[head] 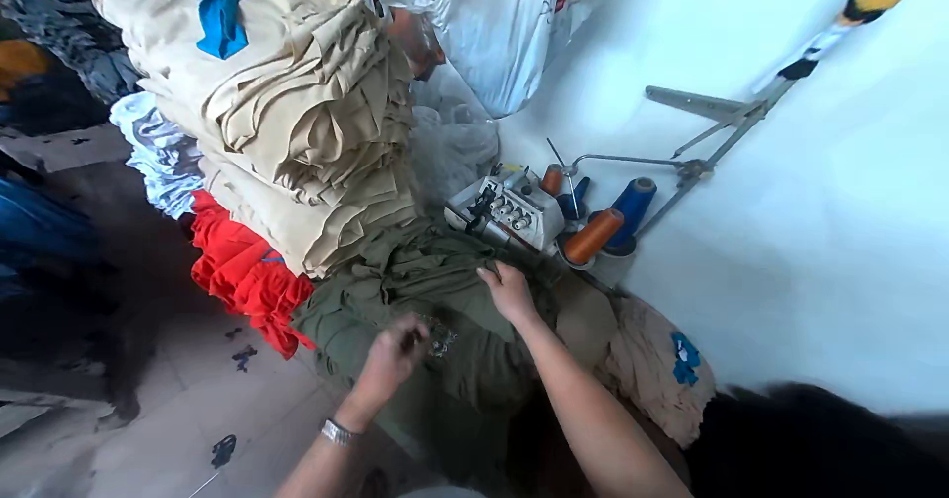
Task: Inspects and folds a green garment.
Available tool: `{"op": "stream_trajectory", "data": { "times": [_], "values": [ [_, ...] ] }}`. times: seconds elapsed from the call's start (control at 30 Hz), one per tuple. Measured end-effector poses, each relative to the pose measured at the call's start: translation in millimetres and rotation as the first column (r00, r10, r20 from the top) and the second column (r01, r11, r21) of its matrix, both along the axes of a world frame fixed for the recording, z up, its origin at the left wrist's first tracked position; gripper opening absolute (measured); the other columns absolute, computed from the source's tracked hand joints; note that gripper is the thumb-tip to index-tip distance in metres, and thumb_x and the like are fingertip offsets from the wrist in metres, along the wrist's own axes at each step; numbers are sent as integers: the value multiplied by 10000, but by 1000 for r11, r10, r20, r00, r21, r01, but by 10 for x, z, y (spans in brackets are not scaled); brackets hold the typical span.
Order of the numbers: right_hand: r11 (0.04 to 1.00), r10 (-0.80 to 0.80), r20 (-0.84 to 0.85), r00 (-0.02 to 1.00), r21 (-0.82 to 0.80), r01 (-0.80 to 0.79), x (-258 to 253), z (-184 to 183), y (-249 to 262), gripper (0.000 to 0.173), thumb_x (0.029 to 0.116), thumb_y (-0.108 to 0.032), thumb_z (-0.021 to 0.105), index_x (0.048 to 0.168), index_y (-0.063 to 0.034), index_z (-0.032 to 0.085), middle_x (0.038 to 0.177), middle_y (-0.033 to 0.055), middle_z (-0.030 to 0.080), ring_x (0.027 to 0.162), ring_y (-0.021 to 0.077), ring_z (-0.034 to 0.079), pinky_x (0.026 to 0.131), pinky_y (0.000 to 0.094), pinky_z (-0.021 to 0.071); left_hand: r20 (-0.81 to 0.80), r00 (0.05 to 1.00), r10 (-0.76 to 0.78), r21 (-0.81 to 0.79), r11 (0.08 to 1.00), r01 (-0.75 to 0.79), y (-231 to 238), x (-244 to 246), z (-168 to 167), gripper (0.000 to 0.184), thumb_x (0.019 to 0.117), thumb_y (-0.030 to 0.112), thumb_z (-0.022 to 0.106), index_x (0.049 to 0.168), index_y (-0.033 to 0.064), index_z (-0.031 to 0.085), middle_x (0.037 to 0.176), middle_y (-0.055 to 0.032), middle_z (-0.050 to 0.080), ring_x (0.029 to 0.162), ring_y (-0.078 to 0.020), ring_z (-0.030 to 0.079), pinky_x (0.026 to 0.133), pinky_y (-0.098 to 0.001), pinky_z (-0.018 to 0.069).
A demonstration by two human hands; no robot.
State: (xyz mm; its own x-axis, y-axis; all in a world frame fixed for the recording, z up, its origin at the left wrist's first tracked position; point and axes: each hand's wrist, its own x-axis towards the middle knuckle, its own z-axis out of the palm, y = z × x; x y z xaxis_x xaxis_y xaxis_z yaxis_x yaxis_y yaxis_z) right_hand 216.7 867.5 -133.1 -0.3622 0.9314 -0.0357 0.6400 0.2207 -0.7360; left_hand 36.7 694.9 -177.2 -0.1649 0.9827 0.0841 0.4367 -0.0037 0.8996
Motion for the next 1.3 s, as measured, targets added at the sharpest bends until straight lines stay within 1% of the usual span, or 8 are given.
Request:
{"op": "stream_trajectory", "data": {
  "times": [0.13,0.43,0.6,0.77,0.93,1.07,1.17,1.3],
  "values": [
    [996,10,85,996,-86,-3,-6,-204,145,437,1066,-391,549,1196,-1,696,1098,235,701,1089,396,658,963,623,478,-453,880,-140,-245,969,28,-204,208,-494,355,928,90,639,1273,133,706,1406,-267,540,1327,-460,492,1125,-583,386],
    [996,89,23,996,-11,-89,137,-235,-59,553,1042,-438,578,1393,-11,594,1228,248,684,1177,408,644,1016,632,466,-473,881,18,134,990,51,61,57,-233,155,966,19,612,1066,6,729,1101,-176,718,1101,-381,661,1000,-572,497],
    [944,239,415,878,113,-310,76,-131,-623,1153,662,-747,813,1487,-9,491,1507,252,457,1391,445,432,1103,652,377,-319,948,11,38,999,1,539,-41,630,183,1042,118,575,1147,-8,657,997,-208,707,926,-371,708,856,-575,556],
    [997,75,308,948,10,-82,-46,12,-426,409,1029,-218,623,1351,34,611,1273,253,663,1220,412,622,1069,569,462,-363,929,-76,-10,997,78,883,-28,864,192,1050,130,557,1150,0,657,1034,-202,700,1001,-367,691,915,-559,533],
    [982,53,277,959,-191,1,-72,68,51,600,1039,-519,533,1082,59,687,1091,268,687,1104,419,654,970,608,489,-195,979,-51,80,994,68,610,-145,789,149,1022,139,620,1047,15,699,932,-132,704,844,-249,690,814,-476,570],
    [960,46,277,960,-279,34,-90,-11,254,701,1029,-585,498,1129,92,649,1166,305,655,1164,438,624,987,626,471,-21,934,-358,-458,834,309,313,-155,419,318,1042,254,600,1213,-3,678,1014,-155,702,839,-230,669,814,-409,560],
    [978,18,254,967,-207,36,-107,-4,155,661,1007,-579,550,1144,56,668,1129,281,677,1112,431,647,951,628,487,4,997,-74,-474,878,67,255,-113,21,585,1017,382,631,1444,-1,515,1314,-246,621,1184,-346,634,1061,-510,483],
    [964,-13,220,975,263,-47,-99,-109,-110,654,908,-440,772,1392,-58,556,1384,241,546,1224,427,588,993,577,519,562,673,481,-360,875,-325,308,-104,-71,486,1056,321,569,1376,-33,482,1055,-170,649,825,-214,664,760,-373,577]
  ]
}}
